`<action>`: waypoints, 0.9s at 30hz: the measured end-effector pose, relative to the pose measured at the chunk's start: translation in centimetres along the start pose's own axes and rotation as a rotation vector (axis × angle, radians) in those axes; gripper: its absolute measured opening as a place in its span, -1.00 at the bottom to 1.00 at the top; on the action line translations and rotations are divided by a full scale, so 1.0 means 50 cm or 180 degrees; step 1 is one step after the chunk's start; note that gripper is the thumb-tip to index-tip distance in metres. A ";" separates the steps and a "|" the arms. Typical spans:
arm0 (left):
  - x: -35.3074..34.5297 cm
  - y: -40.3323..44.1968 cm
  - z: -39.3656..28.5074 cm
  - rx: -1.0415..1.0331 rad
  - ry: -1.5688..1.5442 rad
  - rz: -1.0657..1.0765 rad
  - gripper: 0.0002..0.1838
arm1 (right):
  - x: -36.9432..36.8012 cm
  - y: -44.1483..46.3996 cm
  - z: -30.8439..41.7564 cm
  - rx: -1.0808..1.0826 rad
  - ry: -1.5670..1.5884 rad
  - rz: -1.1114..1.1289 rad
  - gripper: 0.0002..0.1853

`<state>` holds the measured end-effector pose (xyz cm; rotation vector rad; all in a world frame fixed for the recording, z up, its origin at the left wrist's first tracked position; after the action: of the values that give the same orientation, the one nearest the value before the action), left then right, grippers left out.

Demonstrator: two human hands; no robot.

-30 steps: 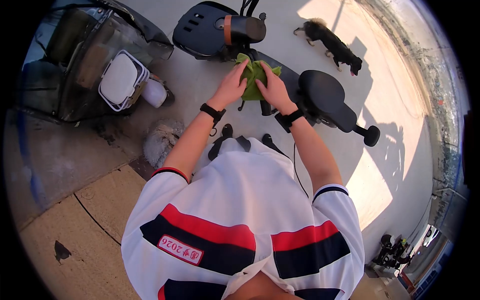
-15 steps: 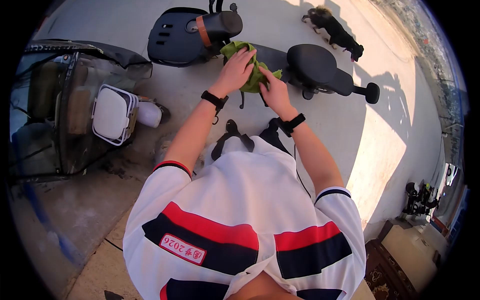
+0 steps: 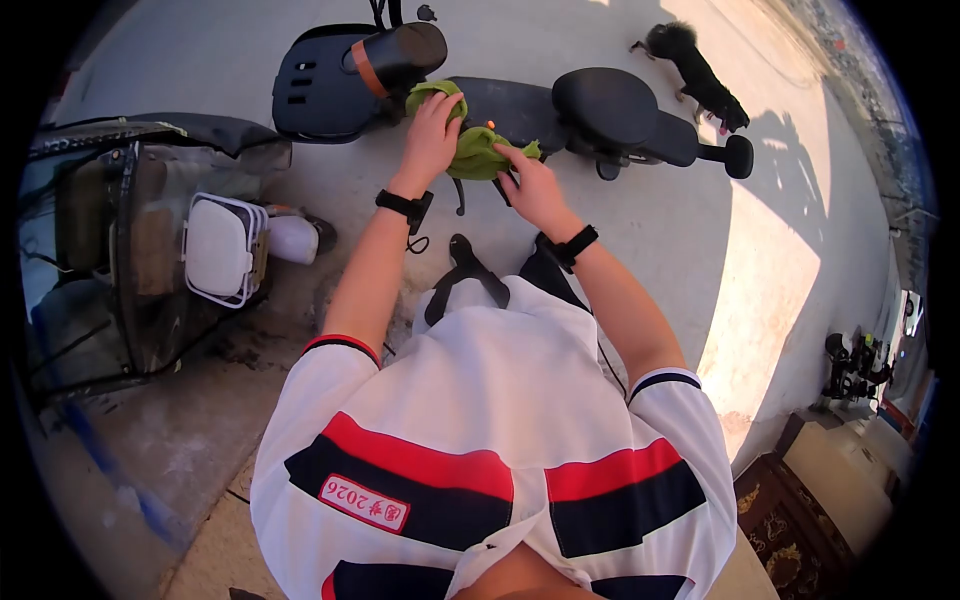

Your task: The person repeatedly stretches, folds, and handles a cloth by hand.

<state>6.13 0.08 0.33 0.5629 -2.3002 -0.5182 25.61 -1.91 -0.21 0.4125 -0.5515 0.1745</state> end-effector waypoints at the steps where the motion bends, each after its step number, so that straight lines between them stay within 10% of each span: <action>1: 0.007 -0.006 -0.011 0.0100 0.0031 -0.0022 -0.61 | 0.002 0.004 -0.005 0.0015 0.0041 0.0013 -0.54; 27: -0.256 -0.010 -0.439 0.0508 -0.0015 0.0152 -0.75 | 0.490 0.030 -0.402 -0.0924 0.0386 -0.1860 -0.85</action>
<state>30.32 1.96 7.98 0.5820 -2.3670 -0.3151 55.27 9.24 -2.00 0.2632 -0.3121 -0.4356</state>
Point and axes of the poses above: each hand's wrist, its own y-axis towards the middle knuckle, its own x-axis out of the back of the hand, z = x × y, the point moved 6 cm from there along y, towards the middle knuckle, and after that the axes turned 15 degrees about -z, right-handed, at the moved point
